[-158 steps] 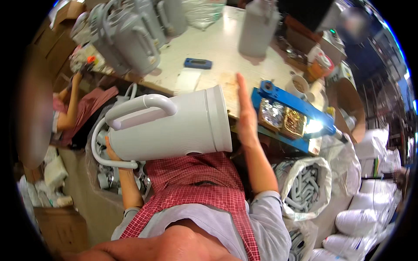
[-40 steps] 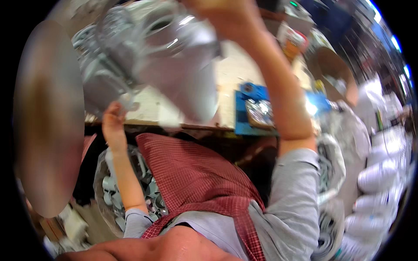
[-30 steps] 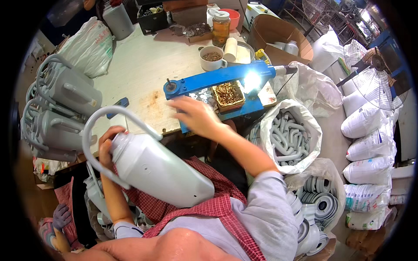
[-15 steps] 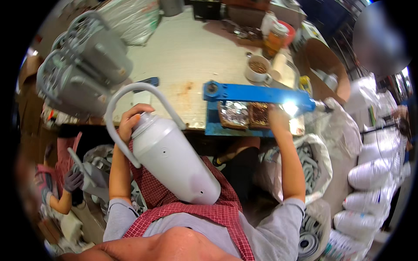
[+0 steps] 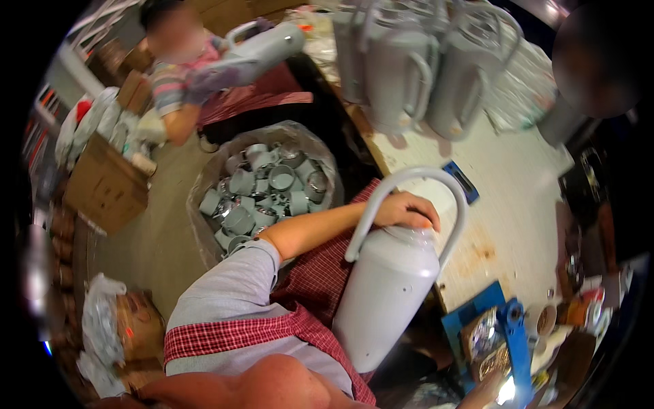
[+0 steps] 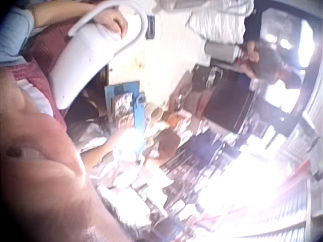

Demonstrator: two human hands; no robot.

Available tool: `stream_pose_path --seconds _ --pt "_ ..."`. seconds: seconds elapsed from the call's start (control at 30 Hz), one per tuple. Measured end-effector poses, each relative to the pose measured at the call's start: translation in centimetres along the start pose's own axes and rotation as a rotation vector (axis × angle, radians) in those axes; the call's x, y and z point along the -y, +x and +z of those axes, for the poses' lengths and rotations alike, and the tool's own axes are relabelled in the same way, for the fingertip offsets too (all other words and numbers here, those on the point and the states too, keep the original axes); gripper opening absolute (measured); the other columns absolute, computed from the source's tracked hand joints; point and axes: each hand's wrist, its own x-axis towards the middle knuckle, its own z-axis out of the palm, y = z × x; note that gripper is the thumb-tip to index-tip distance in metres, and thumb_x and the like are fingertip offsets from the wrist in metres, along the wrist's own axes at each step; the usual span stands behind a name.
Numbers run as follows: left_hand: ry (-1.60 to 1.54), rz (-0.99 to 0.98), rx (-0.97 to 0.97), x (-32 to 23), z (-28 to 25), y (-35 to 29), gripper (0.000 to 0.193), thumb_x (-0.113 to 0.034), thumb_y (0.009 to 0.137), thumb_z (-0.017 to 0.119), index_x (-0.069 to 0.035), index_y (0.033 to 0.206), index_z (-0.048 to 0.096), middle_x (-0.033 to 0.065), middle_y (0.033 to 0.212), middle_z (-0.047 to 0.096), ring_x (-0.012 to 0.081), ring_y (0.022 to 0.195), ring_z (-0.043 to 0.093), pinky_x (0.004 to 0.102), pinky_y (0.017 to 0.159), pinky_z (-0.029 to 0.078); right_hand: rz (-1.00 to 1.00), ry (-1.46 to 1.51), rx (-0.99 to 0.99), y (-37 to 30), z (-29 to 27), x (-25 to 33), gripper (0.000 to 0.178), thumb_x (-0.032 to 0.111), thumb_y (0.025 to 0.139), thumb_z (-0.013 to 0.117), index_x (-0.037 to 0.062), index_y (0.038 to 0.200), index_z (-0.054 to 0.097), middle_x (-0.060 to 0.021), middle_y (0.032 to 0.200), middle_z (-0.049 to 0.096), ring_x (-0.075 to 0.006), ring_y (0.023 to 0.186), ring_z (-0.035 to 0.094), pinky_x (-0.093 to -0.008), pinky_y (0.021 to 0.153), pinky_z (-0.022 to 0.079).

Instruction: The person assembles white electric kettles by inserting small metal components into the base using a blue manual press tool. They repeatedly pick up kettle bodies, insert parts, press them into place, and place the finished units on a nearby table.

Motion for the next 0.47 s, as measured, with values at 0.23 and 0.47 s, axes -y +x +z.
stream_pose_path --seconds 0.23,0.47 --pt "-0.004 -0.049 -0.044 -1.6 0.5 -1.0 0.024 -0.022 0.089 0.061 -0.005 0.104 0.070 0.0071 0.106 0.068 0.0153 0.100 0.060 0.0284 0.091 0.045 -0.007 0.428 0.115 10.2 -3.7 10.2 0.020 0.016 0.098 0.053 -0.0011 0.107 0.059 -0.0120 0.089 0.064 -0.0188 0.075 0.063 -0.0292 0.071 0.052" --pt "0.036 -0.041 -0.049 -1.8 0.2 -0.4 0.025 -0.024 0.089 0.061 -0.007 0.105 0.070 0.0092 0.109 0.067 0.0185 0.103 0.060 0.0296 0.094 0.044 -0.035 0.640 0.270 13.0 -1.3 12.9 0.008 0.008 0.095 0.059 0.0012 0.099 0.060 -0.0072 0.084 0.062 -0.0112 0.072 0.058 -0.0252 0.070 0.050"
